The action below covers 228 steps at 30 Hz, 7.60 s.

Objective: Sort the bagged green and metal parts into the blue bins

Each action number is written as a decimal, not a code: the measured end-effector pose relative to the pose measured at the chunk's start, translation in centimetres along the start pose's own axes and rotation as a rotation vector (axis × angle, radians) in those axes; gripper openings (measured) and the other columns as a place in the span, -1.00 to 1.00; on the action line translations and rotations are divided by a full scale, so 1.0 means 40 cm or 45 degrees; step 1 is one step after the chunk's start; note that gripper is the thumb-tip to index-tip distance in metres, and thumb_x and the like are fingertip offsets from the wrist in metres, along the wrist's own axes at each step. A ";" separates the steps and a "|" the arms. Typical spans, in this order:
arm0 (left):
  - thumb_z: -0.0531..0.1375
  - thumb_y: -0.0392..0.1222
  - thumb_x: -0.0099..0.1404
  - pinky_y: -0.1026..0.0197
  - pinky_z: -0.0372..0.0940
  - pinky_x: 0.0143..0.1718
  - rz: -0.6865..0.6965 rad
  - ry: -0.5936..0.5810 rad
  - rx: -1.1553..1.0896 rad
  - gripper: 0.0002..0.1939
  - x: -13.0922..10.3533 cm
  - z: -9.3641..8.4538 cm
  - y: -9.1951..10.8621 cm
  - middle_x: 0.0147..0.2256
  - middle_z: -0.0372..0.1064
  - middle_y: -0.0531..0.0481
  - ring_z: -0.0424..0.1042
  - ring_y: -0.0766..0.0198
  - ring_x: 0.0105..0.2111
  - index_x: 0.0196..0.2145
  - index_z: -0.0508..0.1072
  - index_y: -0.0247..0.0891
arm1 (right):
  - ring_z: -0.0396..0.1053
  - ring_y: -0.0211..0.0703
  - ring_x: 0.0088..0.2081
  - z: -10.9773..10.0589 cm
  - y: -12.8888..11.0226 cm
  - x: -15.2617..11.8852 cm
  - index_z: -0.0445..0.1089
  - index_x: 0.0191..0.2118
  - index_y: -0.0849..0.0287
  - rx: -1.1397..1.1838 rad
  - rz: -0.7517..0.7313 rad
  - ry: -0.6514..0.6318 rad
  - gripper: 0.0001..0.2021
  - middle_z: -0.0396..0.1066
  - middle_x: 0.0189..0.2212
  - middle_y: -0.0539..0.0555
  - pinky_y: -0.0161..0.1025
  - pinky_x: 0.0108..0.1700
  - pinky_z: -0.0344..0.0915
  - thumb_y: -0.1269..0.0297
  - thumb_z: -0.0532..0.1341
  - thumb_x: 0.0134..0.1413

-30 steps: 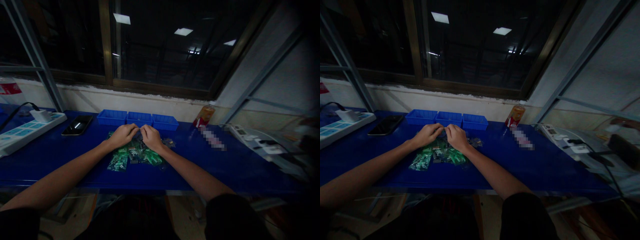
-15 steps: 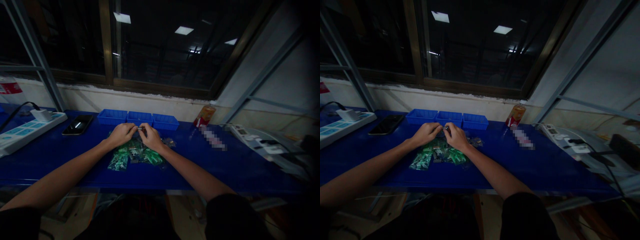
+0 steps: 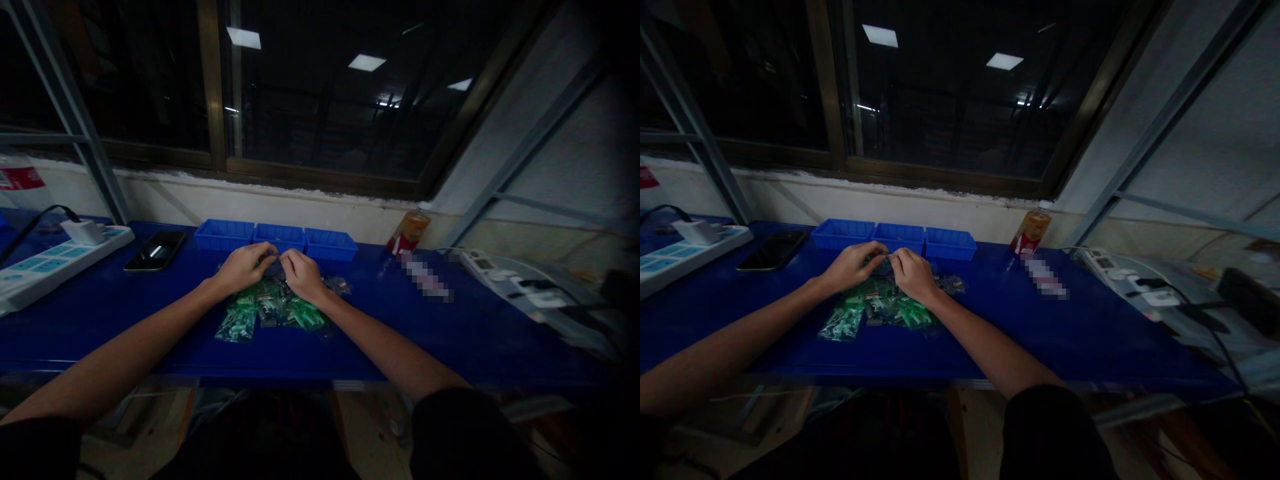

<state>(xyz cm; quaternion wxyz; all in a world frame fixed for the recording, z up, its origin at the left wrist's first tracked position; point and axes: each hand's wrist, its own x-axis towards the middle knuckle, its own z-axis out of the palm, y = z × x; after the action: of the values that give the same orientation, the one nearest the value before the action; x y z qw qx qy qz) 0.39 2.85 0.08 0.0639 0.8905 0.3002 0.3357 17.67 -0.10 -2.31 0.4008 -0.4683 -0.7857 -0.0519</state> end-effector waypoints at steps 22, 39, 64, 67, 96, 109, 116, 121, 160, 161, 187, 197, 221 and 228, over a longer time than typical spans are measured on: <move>-0.04 -0.16 0.31 0.29 0.18 -0.43 -0.049 -0.013 0.023 -0.79 -0.005 0.019 0.003 -0.40 0.40 0.00 0.39 0.27 -0.43 -0.16 0.29 -0.24 | 0.31 -0.23 -0.41 0.002 0.001 -0.001 0.21 -0.34 0.14 0.001 0.008 -0.020 -0.80 0.32 -0.47 0.02 -0.33 -0.35 0.15 0.23 -0.08 0.20; -0.09 -0.08 0.33 0.29 0.17 -0.40 -0.103 -0.099 0.084 -0.71 -0.003 0.021 0.000 -0.44 0.43 -0.01 0.43 0.25 -0.42 -0.29 0.36 -0.24 | 0.35 -0.20 -0.35 0.000 -0.002 0.001 0.22 -0.31 0.14 -0.139 0.028 -0.050 -0.81 0.38 -0.42 0.04 -0.32 -0.32 0.15 0.26 -0.08 0.19; -0.03 -0.13 0.30 0.28 0.20 -0.39 -0.076 0.006 0.014 -0.77 -0.004 0.015 0.009 -0.38 0.42 -0.01 0.40 0.26 -0.41 -0.16 0.31 -0.24 | 0.32 -0.20 -0.37 -0.001 -0.004 0.001 0.24 -0.32 0.15 -0.069 0.011 -0.012 -0.80 0.35 -0.45 0.04 -0.32 -0.33 0.15 0.24 -0.07 0.19; 0.03 -0.16 0.26 0.26 0.23 -0.34 -0.012 0.020 -0.023 -0.75 -0.005 0.019 0.010 -0.32 0.41 -0.03 0.40 0.27 -0.37 -0.11 0.28 -0.24 | 0.31 -0.21 -0.39 -0.001 -0.001 0.002 0.23 -0.38 0.15 -0.084 0.013 -0.020 -0.78 0.33 -0.48 0.04 -0.32 -0.35 0.13 0.24 -0.08 0.20; 0.02 -0.16 0.26 0.28 0.22 -0.38 -0.054 0.047 -0.026 -0.76 -0.006 0.030 0.000 -0.41 0.40 0.01 0.39 0.28 -0.42 -0.12 0.29 -0.24 | 0.28 -0.23 -0.37 -0.006 -0.008 0.001 0.26 -0.37 0.15 -0.022 0.001 0.004 -0.78 0.31 -0.43 0.04 -0.32 -0.30 0.16 0.25 -0.06 0.19; -0.09 -0.11 0.33 0.26 0.20 -0.38 -0.137 0.004 0.042 -0.73 -0.007 0.027 -0.001 -0.37 0.43 -0.04 0.42 0.21 -0.37 -0.24 0.35 -0.24 | 0.33 -0.20 -0.38 0.000 -0.002 -0.003 0.21 -0.15 0.14 0.045 0.020 -0.006 -0.82 0.33 -0.44 0.02 -0.31 -0.32 0.21 0.26 0.04 0.11; -0.13 -0.10 0.34 0.28 0.19 -0.39 -0.136 0.001 0.014 -0.69 -0.006 0.024 0.004 -0.46 0.40 -0.01 0.41 0.25 -0.43 -0.30 0.34 -0.25 | 0.32 -0.22 -0.33 -0.006 -0.010 -0.001 0.26 -0.26 0.14 -0.064 -0.010 0.017 -0.83 0.34 -0.36 0.05 -0.32 -0.25 0.18 0.24 -0.04 0.18; -0.05 -0.11 0.31 0.30 0.15 -0.48 -0.128 0.015 -0.006 -0.73 -0.009 0.024 0.010 -0.48 0.38 0.03 0.39 0.27 -0.49 -0.12 0.28 -0.27 | 0.30 -0.23 -0.34 -0.005 -0.007 0.001 0.24 -0.39 0.15 -0.138 0.020 0.028 -0.75 0.32 -0.43 0.04 -0.33 -0.28 0.14 0.25 -0.10 0.22; -0.04 -0.14 0.30 0.31 0.14 -0.47 -0.097 0.005 0.051 -0.77 -0.009 0.026 0.009 -0.50 0.36 0.06 0.37 0.29 -0.51 -0.14 0.28 -0.24 | 0.30 -0.23 -0.37 0.001 0.000 0.003 0.22 -0.39 0.16 -0.083 0.009 -0.059 -0.73 0.31 -0.45 0.04 -0.33 -0.32 0.14 0.25 -0.13 0.23; -0.04 -0.14 0.30 0.31 0.15 -0.47 -0.106 0.001 0.051 -0.77 -0.008 0.026 0.008 -0.50 0.37 0.05 0.38 0.28 -0.50 -0.14 0.29 -0.23 | 0.30 -0.23 -0.37 0.001 0.000 0.003 0.23 -0.39 0.16 -0.072 0.009 -0.063 -0.73 0.31 -0.46 0.03 -0.33 -0.32 0.14 0.24 -0.13 0.23; -0.03 -0.10 0.29 0.31 0.13 -0.49 -0.123 -0.027 0.026 -0.74 -0.009 0.017 0.018 -0.50 0.38 0.04 0.36 0.29 -0.52 -0.14 0.29 -0.25 | 0.32 -0.20 -0.34 0.008 0.006 0.000 0.22 -0.30 0.16 -0.166 0.013 -0.049 -0.77 0.36 -0.40 0.08 -0.32 -0.30 0.14 0.30 -0.13 0.22; -0.10 -0.06 0.32 0.28 0.13 -0.46 -0.193 -0.021 0.125 -0.70 -0.006 0.019 0.009 -0.46 0.41 -0.01 0.39 0.25 -0.48 -0.29 0.34 -0.22 | 0.36 -0.20 -0.37 -0.003 -0.008 0.000 0.24 -0.20 0.15 -0.110 0.040 -0.049 -0.79 0.40 -0.42 0.04 -0.33 -0.35 0.16 0.19 -0.03 0.18; -0.07 -0.08 0.30 0.30 0.15 -0.46 -0.134 0.029 0.060 -0.72 -0.009 0.021 0.006 -0.44 0.42 0.00 0.38 0.28 -0.48 -0.26 0.37 -0.24 | 0.35 -0.22 -0.40 0.007 0.010 0.001 0.29 -0.27 0.15 -0.065 0.027 -0.047 -0.77 0.38 -0.48 0.02 -0.35 -0.36 0.16 0.15 -0.02 0.17; -0.13 -0.04 0.33 0.26 0.17 -0.41 -0.191 -0.037 0.081 -0.66 -0.005 0.025 -0.002 -0.42 0.42 -0.03 0.39 0.23 -0.43 -0.31 0.36 -0.23 | 0.34 -0.22 -0.35 -0.008 0.001 0.004 0.27 -0.20 0.14 -0.020 -0.043 -0.040 -0.83 0.38 -0.38 0.04 -0.33 -0.27 0.19 0.27 0.01 0.14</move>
<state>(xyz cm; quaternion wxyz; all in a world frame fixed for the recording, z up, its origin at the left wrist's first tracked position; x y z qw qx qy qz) 0.86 2.90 -0.81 0.0650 0.8718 0.3758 0.3075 17.86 -0.09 -2.00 0.3837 -0.4588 -0.7994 -0.0575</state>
